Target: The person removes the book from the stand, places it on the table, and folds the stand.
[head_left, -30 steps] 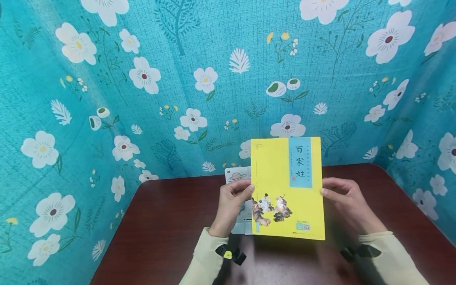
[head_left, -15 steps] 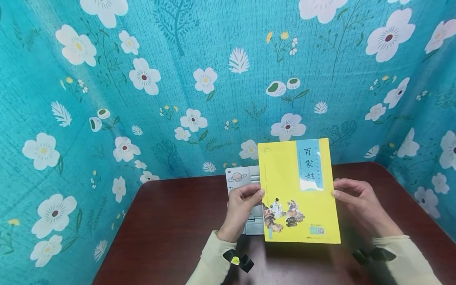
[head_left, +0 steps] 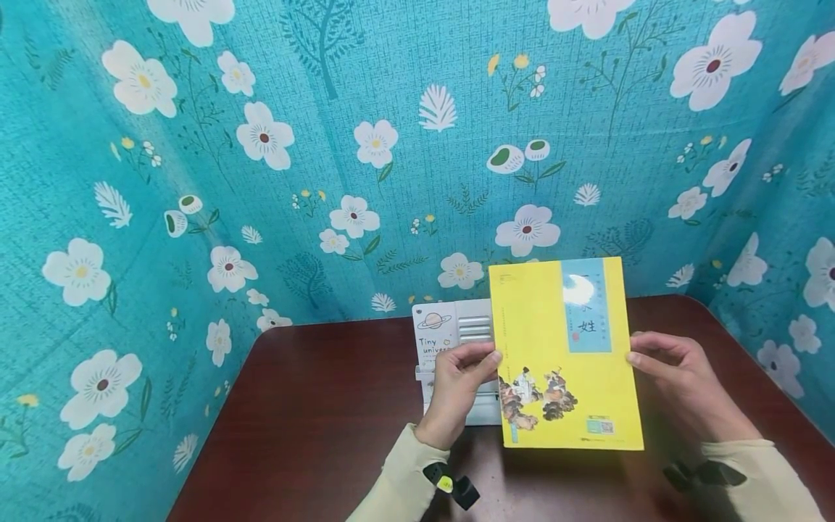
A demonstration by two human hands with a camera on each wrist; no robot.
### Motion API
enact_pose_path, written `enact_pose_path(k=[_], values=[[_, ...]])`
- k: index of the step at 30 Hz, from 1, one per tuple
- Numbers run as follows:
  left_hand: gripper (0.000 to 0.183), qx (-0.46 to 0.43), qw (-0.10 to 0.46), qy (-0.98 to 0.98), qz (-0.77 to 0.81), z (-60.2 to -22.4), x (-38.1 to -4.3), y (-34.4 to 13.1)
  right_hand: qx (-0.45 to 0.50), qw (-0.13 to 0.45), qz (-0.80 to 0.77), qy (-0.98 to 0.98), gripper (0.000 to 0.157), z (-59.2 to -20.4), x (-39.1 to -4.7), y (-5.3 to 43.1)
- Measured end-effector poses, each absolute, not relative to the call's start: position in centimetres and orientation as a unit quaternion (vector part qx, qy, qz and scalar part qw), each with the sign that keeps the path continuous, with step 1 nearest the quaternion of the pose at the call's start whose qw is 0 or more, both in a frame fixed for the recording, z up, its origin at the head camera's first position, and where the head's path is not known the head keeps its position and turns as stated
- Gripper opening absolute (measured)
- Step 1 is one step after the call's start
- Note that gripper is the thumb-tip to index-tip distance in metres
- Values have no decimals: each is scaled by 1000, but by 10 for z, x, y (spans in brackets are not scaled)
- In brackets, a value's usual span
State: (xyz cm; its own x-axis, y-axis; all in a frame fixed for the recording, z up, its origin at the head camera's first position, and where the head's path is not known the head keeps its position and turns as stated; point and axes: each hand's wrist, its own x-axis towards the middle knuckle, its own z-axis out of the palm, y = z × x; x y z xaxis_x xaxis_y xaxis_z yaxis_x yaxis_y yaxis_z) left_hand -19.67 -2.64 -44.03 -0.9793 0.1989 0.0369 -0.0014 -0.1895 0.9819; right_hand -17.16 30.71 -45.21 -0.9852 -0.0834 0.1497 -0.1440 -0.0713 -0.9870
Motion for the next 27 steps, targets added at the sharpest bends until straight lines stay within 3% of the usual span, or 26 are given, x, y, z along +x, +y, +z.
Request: enact_pose_path(k=[27], values=[[21, 66, 57, 609, 789, -457, -190, 11, 48, 14, 722, -690, 31, -468, -163, 344]])
